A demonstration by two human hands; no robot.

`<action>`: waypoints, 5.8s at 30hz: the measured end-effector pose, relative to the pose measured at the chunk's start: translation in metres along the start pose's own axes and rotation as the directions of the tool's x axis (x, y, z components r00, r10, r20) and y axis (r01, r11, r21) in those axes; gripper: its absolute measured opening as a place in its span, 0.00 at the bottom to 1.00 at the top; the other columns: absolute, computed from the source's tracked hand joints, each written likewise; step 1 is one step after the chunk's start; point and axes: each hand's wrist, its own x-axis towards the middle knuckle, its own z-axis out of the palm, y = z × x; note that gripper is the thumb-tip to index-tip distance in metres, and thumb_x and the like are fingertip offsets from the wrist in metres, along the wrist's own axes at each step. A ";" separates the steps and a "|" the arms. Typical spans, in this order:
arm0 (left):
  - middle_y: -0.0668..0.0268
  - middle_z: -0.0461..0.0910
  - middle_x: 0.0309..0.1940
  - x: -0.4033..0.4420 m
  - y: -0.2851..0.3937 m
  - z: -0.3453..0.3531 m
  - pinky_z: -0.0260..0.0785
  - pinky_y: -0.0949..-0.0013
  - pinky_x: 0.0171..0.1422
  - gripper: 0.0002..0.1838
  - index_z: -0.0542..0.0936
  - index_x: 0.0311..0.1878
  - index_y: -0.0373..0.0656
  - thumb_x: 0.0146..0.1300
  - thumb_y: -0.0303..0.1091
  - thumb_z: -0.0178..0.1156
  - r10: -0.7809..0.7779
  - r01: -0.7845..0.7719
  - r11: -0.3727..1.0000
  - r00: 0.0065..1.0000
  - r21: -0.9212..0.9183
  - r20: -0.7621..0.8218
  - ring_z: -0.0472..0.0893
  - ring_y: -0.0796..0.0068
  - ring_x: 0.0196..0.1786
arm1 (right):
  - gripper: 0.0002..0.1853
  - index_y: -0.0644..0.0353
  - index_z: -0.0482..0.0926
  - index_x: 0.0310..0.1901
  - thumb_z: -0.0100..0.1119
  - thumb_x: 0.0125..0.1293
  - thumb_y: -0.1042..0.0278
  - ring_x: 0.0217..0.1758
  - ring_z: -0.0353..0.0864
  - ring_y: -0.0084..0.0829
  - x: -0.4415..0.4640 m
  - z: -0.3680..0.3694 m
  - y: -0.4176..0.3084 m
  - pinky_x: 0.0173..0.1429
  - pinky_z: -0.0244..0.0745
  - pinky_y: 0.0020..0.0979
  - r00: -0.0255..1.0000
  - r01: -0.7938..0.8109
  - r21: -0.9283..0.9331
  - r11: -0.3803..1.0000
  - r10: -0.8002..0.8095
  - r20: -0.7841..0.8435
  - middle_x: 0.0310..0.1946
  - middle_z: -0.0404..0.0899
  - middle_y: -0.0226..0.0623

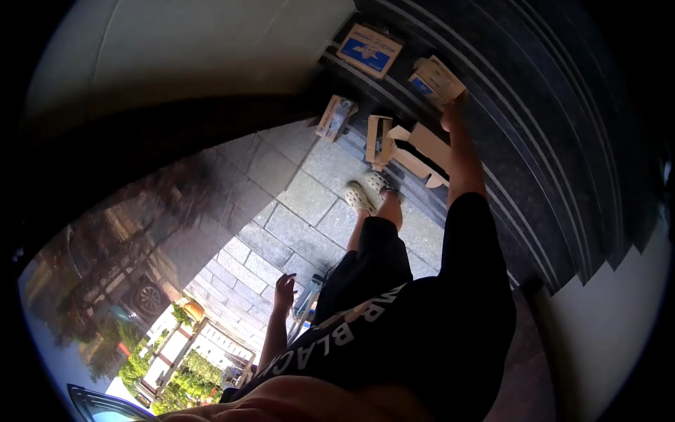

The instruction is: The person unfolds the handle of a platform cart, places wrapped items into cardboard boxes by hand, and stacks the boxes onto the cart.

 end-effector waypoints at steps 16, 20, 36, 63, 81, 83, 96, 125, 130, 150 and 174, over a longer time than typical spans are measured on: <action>0.55 0.66 0.65 -0.097 0.170 0.019 0.74 0.62 0.55 0.26 0.70 0.64 0.44 0.62 0.28 0.62 0.626 -0.621 0.776 0.736 0.111 -0.258 0.73 0.58 0.61 | 0.12 0.61 0.83 0.50 0.60 0.67 0.70 0.41 0.78 0.18 -0.360 -0.246 -0.100 0.47 0.71 0.20 0.946 0.322 0.947 -0.005 0.021 -0.322 0.40 0.83 0.29; 0.52 0.62 0.67 -0.159 0.240 -0.013 0.67 0.57 0.65 0.42 0.61 0.71 0.46 0.54 0.30 0.70 0.719 -0.749 0.648 0.539 0.142 -0.439 0.66 0.52 0.67 | 0.13 0.60 0.81 0.53 0.59 0.69 0.69 0.29 0.70 0.11 -0.451 -0.252 -0.175 0.30 0.62 0.14 0.912 0.224 0.972 -0.076 -0.336 -0.236 0.33 0.78 0.22; 0.61 0.84 0.36 -0.386 0.008 0.045 0.76 0.59 0.40 0.10 0.82 0.45 0.51 0.62 0.34 0.55 0.042 0.087 0.992 0.434 0.088 -0.900 0.84 0.57 0.37 | 0.16 0.59 0.76 0.56 0.43 0.77 0.63 0.22 0.63 0.11 -0.692 -0.166 -0.348 0.28 0.62 0.17 -0.072 0.651 0.756 0.066 -0.986 0.148 0.31 0.76 0.27; 0.56 0.82 0.32 -0.716 -0.164 0.488 0.77 0.58 0.37 0.07 0.80 0.41 0.45 0.66 0.32 0.53 -0.786 0.286 0.516 -0.216 -0.807 -0.579 0.84 0.56 0.34 | 0.18 0.60 0.79 0.48 0.64 0.57 0.63 0.52 0.79 0.43 -1.143 0.249 -0.058 0.59 0.71 0.38 -0.232 0.117 0.631 -0.767 0.597 0.768 0.46 0.81 0.48; 0.53 0.80 0.32 -0.781 -0.384 0.393 0.74 0.58 0.40 0.12 0.80 0.49 0.46 0.66 0.35 0.52 -0.786 0.200 0.576 -0.128 -0.792 -0.604 0.82 0.53 0.37 | 0.13 0.64 0.79 0.48 0.53 0.64 0.69 0.46 0.81 0.47 -1.267 0.376 -0.190 0.55 0.75 0.39 -0.599 0.331 0.674 -0.661 0.404 0.691 0.43 0.81 0.51; 0.53 0.80 0.32 -0.756 -0.409 0.388 0.74 0.58 0.40 0.12 0.79 0.50 0.46 0.65 0.32 0.52 -0.729 0.132 0.651 -0.166 -0.748 -0.664 0.82 0.53 0.36 | 0.12 0.63 0.82 0.42 0.51 0.63 0.70 0.43 0.83 0.47 -1.273 0.387 -0.194 0.51 0.77 0.42 -0.446 0.363 0.560 -0.745 0.388 0.806 0.37 0.83 0.50; 0.55 0.78 0.54 -0.711 -0.576 0.452 0.72 0.61 0.60 0.18 0.77 0.57 0.40 0.62 0.26 0.54 -0.797 0.082 0.597 -0.052 -0.798 -0.602 0.77 0.57 0.57 | 0.21 0.65 0.77 0.48 0.57 0.70 0.52 0.29 0.79 0.24 -1.247 0.476 -0.310 0.36 0.76 0.24 -0.257 0.966 0.228 -0.119 -0.490 0.833 0.32 0.82 0.36; 0.44 0.52 0.73 -0.502 -0.908 0.580 0.52 0.54 0.76 0.35 0.56 0.74 0.43 0.66 0.37 0.57 -0.866 0.142 0.421 0.356 -0.896 -0.350 0.54 0.44 0.74 | 0.23 0.59 0.64 0.65 0.54 0.71 0.66 0.67 0.69 0.45 -1.053 0.904 -0.352 0.71 0.63 0.54 0.249 -0.041 0.262 0.964 -0.244 0.937 0.62 0.70 0.45; 0.42 0.55 0.72 -0.467 -0.962 0.617 0.54 0.55 0.75 0.32 0.60 0.72 0.39 0.67 0.38 0.56 -0.945 0.110 0.141 0.311 -0.984 -0.101 0.58 0.45 0.73 | 0.24 0.58 0.63 0.65 0.56 0.71 0.65 0.68 0.69 0.44 -1.032 0.932 -0.363 0.71 0.64 0.51 0.262 0.041 0.252 0.967 -0.254 0.931 0.62 0.70 0.44; 0.41 0.63 0.68 -0.358 -1.016 0.653 0.57 0.61 0.73 0.39 0.56 0.72 0.31 0.67 0.46 0.57 -0.828 -0.091 -0.323 0.508 -0.942 0.235 0.65 0.51 0.71 | 0.23 0.61 0.61 0.66 0.50 0.74 0.62 0.67 0.70 0.42 -1.035 0.996 -0.377 0.70 0.67 0.49 0.291 0.071 0.313 0.947 -0.320 0.902 0.62 0.69 0.45; 0.39 0.59 0.69 -0.376 -0.966 0.632 0.61 0.62 0.70 0.38 0.50 0.74 0.33 0.69 0.38 0.56 -0.822 -0.302 -0.399 0.536 -0.866 0.191 0.66 0.55 0.70 | 0.10 0.63 0.77 0.43 0.54 0.68 0.65 0.29 0.82 0.28 -0.933 0.905 -0.373 0.35 0.79 0.31 0.259 0.940 -0.128 0.315 -0.419 0.870 0.33 0.82 0.38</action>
